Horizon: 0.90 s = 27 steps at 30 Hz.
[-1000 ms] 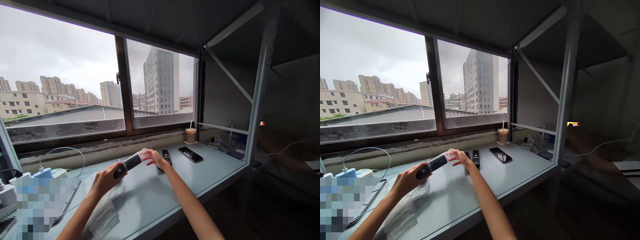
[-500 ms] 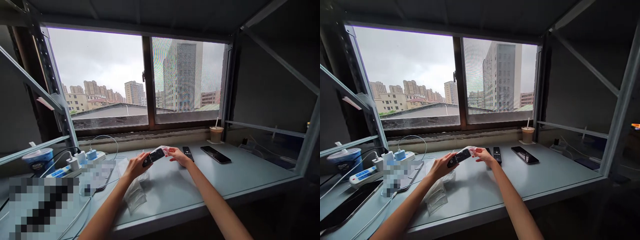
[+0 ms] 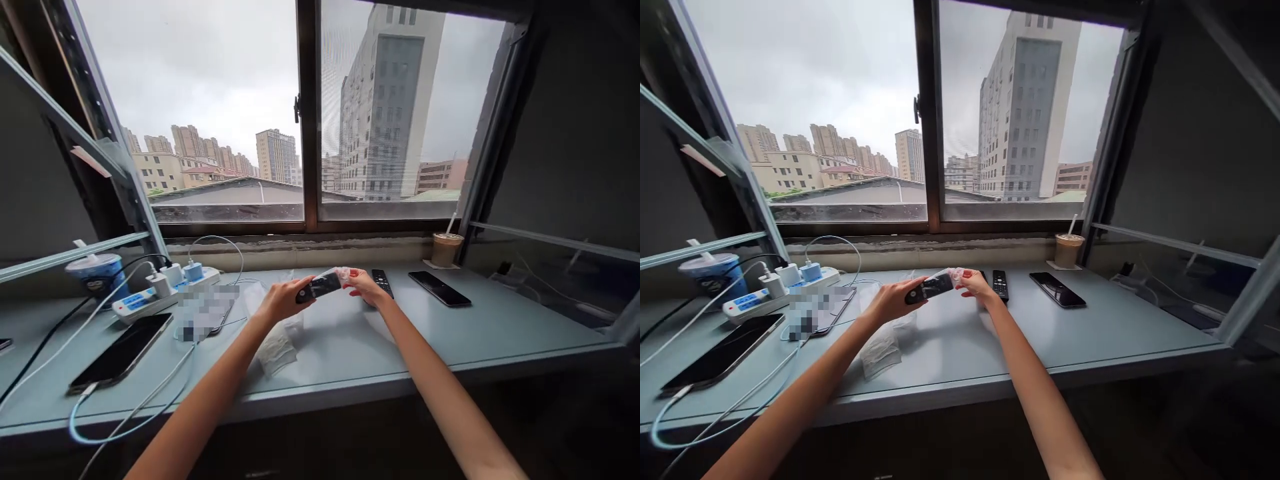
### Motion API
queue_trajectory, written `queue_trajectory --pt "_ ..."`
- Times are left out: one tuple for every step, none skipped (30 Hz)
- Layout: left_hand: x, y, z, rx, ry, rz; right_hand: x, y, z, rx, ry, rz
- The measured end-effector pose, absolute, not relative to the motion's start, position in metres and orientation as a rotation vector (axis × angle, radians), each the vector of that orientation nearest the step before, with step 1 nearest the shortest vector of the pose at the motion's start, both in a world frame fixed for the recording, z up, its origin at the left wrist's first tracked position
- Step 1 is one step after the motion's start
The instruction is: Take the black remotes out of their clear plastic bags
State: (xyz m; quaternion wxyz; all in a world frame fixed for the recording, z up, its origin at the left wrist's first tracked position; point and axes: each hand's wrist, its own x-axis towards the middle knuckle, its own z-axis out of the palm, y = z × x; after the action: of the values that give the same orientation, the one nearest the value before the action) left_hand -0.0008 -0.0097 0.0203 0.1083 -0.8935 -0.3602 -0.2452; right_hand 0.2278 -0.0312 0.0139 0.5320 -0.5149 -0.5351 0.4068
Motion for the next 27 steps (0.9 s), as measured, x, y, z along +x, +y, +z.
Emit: queue_trajectory --pt "-0.001 -0.011 0.019 -2.633 -1.066 -0.709 0.227 -0.033 0.015 -1.239 -1.3 0.986" --pt "-0.002 -0.011 0.018 -2.63 -1.059 -0.7 0.226 -0.036 0.015 -1.26 -1.322 0.991" --pt "-0.003 -0.012 0.016 -2.627 -1.036 -0.686 0.225 -0.038 0.016 -1.283 -1.337 0.991" --pt "-0.004 -0.013 0.014 -2.614 -1.015 -0.668 0.224 -0.039 0.016 -1.313 -1.344 0.99" --pt "-0.005 -0.014 0.012 -2.591 -1.005 -0.643 0.223 -0.041 0.016 -1.349 -1.357 1.0" --pt "-0.005 -0.015 0.009 -2.568 -0.992 -0.613 0.223 -0.042 0.016 -1.385 -1.355 1.01" --pt "-0.004 -0.016 0.006 -2.549 -0.981 -0.6 0.223 -0.042 0.015 -1.423 -1.329 1.023" --pt "-0.003 -0.017 0.004 -2.539 -0.978 -0.601 0.225 -0.041 0.014 -1.433 -1.309 1.054" --pt "-0.001 -0.017 0.001 -2.534 -0.979 -0.603 0.227 -0.04 0.013 -1.434 -1.28 1.082" --pt "0.001 -0.017 -0.001 -2.531 -0.979 -0.601 0.229 -0.038 0.011 -1.448 -1.245 1.108" --pt "0.002 -0.017 -0.002 -2.533 -0.976 -0.596 0.231 -0.035 0.009 -1.478 -1.183 1.096" --pt "0.003 -0.016 -0.003 -2.541 -0.963 -0.587 0.233 -0.032 0.007 -1.483 -1.152 1.082" --pt "0.004 -0.015 -0.004 -2.55 -0.948 -0.579 0.234 -0.029 0.004 -1.492 -1.133 1.063" --pt "0.004 -0.013 -0.004 -2.555 -0.943 -0.58 0.234 -0.026 0.002 -1.491 -1.12 1.04" --pt "0.004 -0.011 -0.005 -2.558 -0.947 -0.587 0.234 -0.024 -0.001 -1.478 -1.114 1.033" --pt "0.003 -0.01 -0.005 -2.56 -0.956 -0.597 0.232 -0.021 -0.004 -1.466 -1.105 1.038" --pt "0.003 -0.008 -0.006 -2.564 -0.966 -0.606 0.23 -0.02 -0.007 -1.454 -1.092 1.06" --pt "0.003 -0.007 -0.008 -2.573 -0.973 -0.612 0.228 -0.019 -0.011 -1.44 -1.075 1.087" --pt "0.004 -0.006 -0.01 -2.588 -0.979 -0.618 0.226 -0.018 -0.014 -1.421 -1.057 1.111" --pt "0.006 -0.006 -0.012 -2.61 -0.984 -0.622 0.224 -0.017 -0.018 -1.401 -1.035 1.129" --pt "0.008 -0.007 -0.014 -2.636 -0.993 -0.631 0.223 -0.017 -0.022 -1.375 -1.01 1.136" --pt "0.01 -0.008 -0.015 -2.664 -1.009 -0.645 0.222 -0.017 -0.026 -1.348 -0.98 1.133" --pt "0.013 -0.01 -0.015 -2.691 -1.027 -0.666 0.222 -0.017 -0.029 -1.323 -0.946 1.126" --pt "0.016 -0.014 -0.014 -2.717 -1.034 -0.696 0.222 -0.016 -0.031 -1.305 -0.907 1.116" --pt "0.017 -0.018 -0.01 -2.737 -1.029 -0.733 0.222 -0.016 -0.033 -1.296 -0.865 1.113" --pt "0.017 -0.024 -0.004 -2.747 -1.013 -0.782 0.223 -0.016 -0.034 -1.296 -0.82 1.108" --pt "0.015 -0.032 0.004 -2.742 -0.997 -0.842 0.223 -0.016 -0.035 -1.299 -0.778 1.104"
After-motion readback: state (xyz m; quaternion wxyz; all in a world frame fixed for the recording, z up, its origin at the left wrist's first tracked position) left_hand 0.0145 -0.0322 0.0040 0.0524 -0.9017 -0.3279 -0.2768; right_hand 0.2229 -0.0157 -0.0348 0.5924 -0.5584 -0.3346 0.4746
